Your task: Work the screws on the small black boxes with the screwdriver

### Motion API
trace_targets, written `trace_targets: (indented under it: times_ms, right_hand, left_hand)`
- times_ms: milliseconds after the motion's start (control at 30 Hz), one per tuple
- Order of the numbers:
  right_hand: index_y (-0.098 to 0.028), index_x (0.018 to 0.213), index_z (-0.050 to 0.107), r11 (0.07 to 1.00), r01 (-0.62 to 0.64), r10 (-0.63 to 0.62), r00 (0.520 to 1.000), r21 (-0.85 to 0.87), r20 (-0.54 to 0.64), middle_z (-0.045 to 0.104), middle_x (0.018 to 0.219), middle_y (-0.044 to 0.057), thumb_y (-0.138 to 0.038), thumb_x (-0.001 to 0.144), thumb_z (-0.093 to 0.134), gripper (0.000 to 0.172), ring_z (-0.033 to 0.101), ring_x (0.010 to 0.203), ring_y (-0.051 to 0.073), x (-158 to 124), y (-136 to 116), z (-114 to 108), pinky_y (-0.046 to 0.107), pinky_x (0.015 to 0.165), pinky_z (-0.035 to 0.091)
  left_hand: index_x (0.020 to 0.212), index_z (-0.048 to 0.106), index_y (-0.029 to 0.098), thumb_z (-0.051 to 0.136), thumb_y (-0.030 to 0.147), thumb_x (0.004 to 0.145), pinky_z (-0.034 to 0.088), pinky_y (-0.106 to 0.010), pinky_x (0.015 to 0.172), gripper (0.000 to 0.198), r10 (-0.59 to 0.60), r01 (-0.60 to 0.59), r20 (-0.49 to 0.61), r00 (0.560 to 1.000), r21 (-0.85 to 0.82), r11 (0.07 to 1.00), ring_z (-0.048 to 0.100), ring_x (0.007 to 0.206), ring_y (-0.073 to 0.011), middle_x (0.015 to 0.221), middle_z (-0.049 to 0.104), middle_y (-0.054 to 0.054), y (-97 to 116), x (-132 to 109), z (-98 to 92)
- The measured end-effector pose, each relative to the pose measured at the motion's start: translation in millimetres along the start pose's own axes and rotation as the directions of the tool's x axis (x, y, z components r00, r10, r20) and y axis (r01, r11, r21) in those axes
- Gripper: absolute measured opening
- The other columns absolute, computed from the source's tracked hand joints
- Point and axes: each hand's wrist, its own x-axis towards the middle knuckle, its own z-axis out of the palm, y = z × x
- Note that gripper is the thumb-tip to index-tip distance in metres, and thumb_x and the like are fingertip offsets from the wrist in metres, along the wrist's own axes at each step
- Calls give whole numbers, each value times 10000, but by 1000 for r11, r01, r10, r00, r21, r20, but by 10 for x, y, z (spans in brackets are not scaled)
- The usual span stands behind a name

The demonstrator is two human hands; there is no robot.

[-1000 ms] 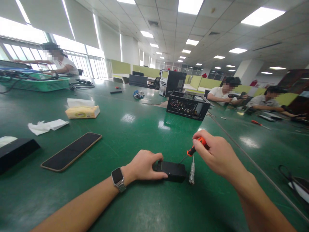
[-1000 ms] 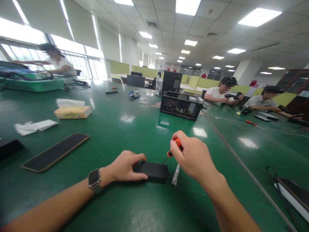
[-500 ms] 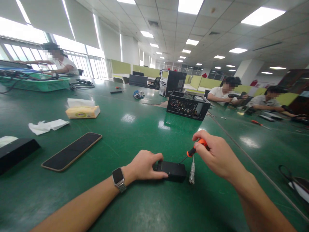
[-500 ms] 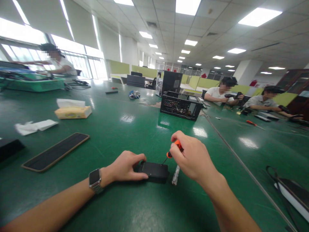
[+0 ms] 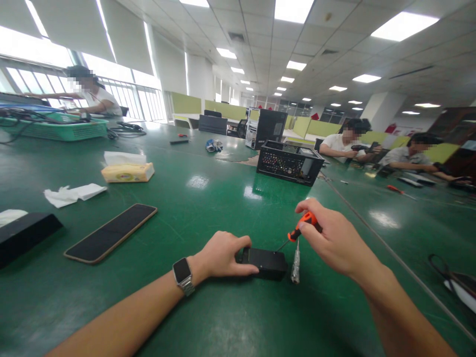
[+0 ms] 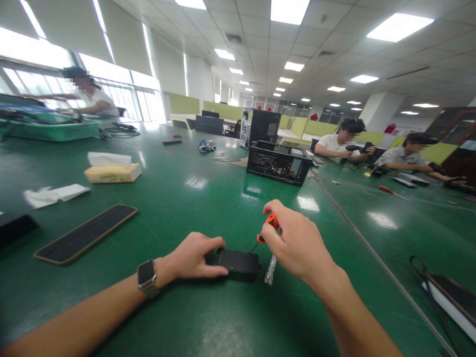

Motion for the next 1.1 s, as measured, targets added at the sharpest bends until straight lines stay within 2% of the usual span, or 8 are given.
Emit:
trace_targets:
  times_ms: [133,267,367,567,733,833,933,1100]
  right_hand:
    - [-248,914,587,998,-46,45,999,42,16,677,672,-9,-471,909,424,277,592,599,185,6,2,9,273,569,350]
    - [-243,915,569,999,-33,33,999,16,12,645,634,-23,-354,894,444,168,561,562,168,8,4,6,266,550,333]
    - [-244,989,553,1000,-1,0,1000,24,25,659,706,-21,-309,878,451,164,576,611,170,4,-1,-6,266,567,343]
    - [-257,911,571,998,-54,53,998,33,21,636,643,-22,-470,926,388,282,574,591,180,12,15,11,275,581,348]
    - [-238,930,533,1000,-22,22,1000,16,17,651,695,-16,-294,907,390,156,581,633,180,10,15,3,272,583,339]
    - [-241,1033,534,999,-22,22,1000,38,20,676,743,-6,-328,917,382,210,604,684,196,13,1,-2,279,605,343]
    - [-250,974,556,997,-53,52,998,54,23,667,686,-19,-426,925,387,249,585,624,187,16,1,5,279,595,332]
    - [-237,895,536,999,-12,12,1000,33,-1,620,692,-15,-295,883,413,136,544,617,170,1,11,7,269,584,318]
  left_hand:
    - [917,615,211,536,713,759,267,-227,482,533,0,0,14,1000,1,1000,573,512,-157,567,589,14,2,0,-5]
    - [932,615,205,534,709,766,276,-230,490,537,-3,3,33,999,2,1000,572,523,-161,584,599,6,4,-1,-6]
    - [932,615,203,534,708,768,279,-231,495,537,-7,7,41,999,1,1000,573,529,-164,590,599,4,5,0,0]
    - [940,609,207,529,713,769,278,-232,495,540,-2,1,39,999,7,1000,571,533,-164,595,600,5,-3,-1,6]
    - [938,609,204,529,709,771,276,-237,497,538,-3,3,43,999,-2,1000,573,536,-168,599,597,3,-4,-4,16]
    - [944,609,204,535,707,767,276,-235,498,538,-11,11,52,999,-13,1000,571,534,-167,600,596,4,1,-2,13]
    - [947,608,207,542,699,766,273,-233,498,528,-17,18,58,998,-12,1000,574,541,-166,608,602,5,4,-2,4]
    - [948,605,202,538,696,772,274,-232,499,529,-18,18,60,998,-9,1000,567,536,-164,609,600,3,9,-6,0]
